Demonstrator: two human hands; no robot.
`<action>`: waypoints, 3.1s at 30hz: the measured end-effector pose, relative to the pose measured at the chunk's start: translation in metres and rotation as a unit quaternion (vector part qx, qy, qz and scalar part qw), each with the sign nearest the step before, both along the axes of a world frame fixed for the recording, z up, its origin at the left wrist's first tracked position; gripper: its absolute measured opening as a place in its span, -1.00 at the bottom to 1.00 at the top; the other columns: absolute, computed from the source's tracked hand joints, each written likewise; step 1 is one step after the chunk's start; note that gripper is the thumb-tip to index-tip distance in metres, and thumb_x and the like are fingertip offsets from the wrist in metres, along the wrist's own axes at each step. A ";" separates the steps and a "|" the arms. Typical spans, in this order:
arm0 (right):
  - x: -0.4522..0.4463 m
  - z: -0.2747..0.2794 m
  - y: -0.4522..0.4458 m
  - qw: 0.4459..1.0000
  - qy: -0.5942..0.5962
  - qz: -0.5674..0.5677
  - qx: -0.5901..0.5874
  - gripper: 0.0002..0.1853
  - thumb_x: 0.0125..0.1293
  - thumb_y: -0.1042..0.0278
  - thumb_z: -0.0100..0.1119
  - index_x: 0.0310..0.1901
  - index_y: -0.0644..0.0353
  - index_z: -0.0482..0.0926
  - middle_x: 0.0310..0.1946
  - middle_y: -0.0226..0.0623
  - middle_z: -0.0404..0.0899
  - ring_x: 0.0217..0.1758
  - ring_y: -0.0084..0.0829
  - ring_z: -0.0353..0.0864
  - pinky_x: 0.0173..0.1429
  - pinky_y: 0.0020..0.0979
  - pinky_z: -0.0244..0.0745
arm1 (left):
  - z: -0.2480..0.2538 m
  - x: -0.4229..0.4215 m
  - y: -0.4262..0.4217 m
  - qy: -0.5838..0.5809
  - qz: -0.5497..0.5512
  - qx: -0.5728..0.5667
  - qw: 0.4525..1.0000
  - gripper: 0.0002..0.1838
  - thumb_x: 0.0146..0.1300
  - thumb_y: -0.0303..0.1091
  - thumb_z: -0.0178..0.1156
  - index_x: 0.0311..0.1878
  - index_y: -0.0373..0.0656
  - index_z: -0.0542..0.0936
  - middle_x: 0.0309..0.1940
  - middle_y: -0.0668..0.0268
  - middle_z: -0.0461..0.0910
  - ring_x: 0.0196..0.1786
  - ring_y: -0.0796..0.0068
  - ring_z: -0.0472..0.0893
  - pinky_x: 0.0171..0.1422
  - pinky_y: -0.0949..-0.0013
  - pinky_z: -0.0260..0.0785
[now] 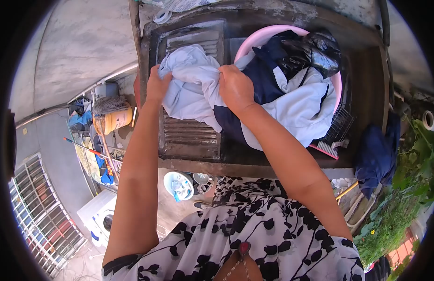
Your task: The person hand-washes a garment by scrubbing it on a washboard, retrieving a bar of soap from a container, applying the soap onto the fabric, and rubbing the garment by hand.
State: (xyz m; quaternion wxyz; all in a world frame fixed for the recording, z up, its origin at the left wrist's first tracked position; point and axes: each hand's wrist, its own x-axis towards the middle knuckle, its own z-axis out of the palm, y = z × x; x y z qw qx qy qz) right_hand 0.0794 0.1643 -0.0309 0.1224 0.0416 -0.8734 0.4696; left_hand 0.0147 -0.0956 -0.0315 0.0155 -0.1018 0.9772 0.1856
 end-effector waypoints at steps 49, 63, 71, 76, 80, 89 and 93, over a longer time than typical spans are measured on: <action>0.058 -0.033 -0.055 0.980 -0.052 0.104 0.164 0.04 0.09 -0.33 0.15 0.45 0.32 0.20 0.55 -0.03 0.00 0.63 0.18 -0.31 0.56 0.21 -0.39 | -0.041 -0.053 0.086 0.057 -0.292 -0.211 0.931 -0.56 0.52 -0.02 -0.11 -0.32 -0.15 0.51 -0.46 -0.01 0.62 -0.42 -0.15 0.62 -0.40 -0.11 0.41; 0.062 -0.038 -0.054 0.978 -0.038 0.097 0.183 0.03 0.07 -0.36 0.17 0.43 0.28 0.25 0.52 0.07 0.03 0.61 0.24 -0.30 0.56 0.22 -0.37 | -0.051 -0.052 0.081 0.067 -0.287 -0.224 0.929 -0.52 0.50 0.03 -0.07 -0.43 -0.12 0.53 -0.53 0.04 0.62 -0.48 -0.10 0.62 -0.47 -0.11 0.38; 0.048 -0.044 -0.057 0.949 -0.125 0.269 -0.104 -0.09 0.10 -0.29 0.15 0.38 0.23 0.35 0.43 0.10 0.19 0.60 0.19 -0.21 0.56 0.24 -0.38 | -0.002 0.060 0.096 0.137 -0.449 -0.079 0.880 -0.54 0.39 -0.16 0.14 -0.68 -0.09 0.46 -0.68 0.13 0.47 -0.61 0.04 0.52 -0.53 0.02 0.28; 0.053 -0.020 -0.038 0.982 -0.079 0.135 0.108 -0.05 0.11 -0.24 0.20 0.39 0.33 0.29 0.51 0.01 0.06 0.63 0.11 -0.21 0.56 0.12 -0.13 | -0.029 -0.072 0.101 0.045 -0.251 -0.260 0.931 -0.50 0.48 0.05 -0.08 -0.42 -0.08 0.62 -0.50 0.03 0.66 -0.41 -0.07 0.68 -0.34 -0.07 0.52; 0.052 -0.019 -0.034 0.959 -0.121 0.203 0.157 -0.06 0.13 -0.30 0.15 0.41 0.26 0.29 0.50 0.00 0.07 0.61 0.18 -0.24 0.55 0.20 -0.25 | 0.006 0.025 0.114 0.095 -0.386 -0.098 0.912 -0.58 0.34 -0.02 0.16 -0.58 -0.05 0.51 -0.66 0.17 0.56 -0.62 0.06 0.57 -0.50 0.08 0.41; 0.050 -0.009 -0.033 0.967 -0.119 0.171 0.150 -0.09 0.14 -0.22 0.21 0.41 0.27 0.28 0.53 -0.06 0.03 0.60 0.09 -0.12 0.52 0.15 0.00 | -0.031 -0.081 0.096 0.127 -0.258 -0.187 0.939 -0.56 0.41 -0.02 0.08 -0.56 -0.04 0.54 -0.65 0.14 0.56 -0.56 0.09 0.63 -0.48 0.15 0.48; 0.048 -0.013 -0.031 0.965 -0.108 0.175 0.161 -0.08 0.13 -0.24 0.21 0.40 0.25 0.30 0.51 -0.05 0.07 0.59 0.04 -0.05 0.53 0.15 -0.05 | 0.000 0.003 0.109 0.108 -0.356 -0.080 0.925 -0.59 0.35 -0.02 0.15 -0.57 -0.04 0.54 -0.67 0.17 0.54 -0.61 0.11 0.58 -0.49 0.12 0.43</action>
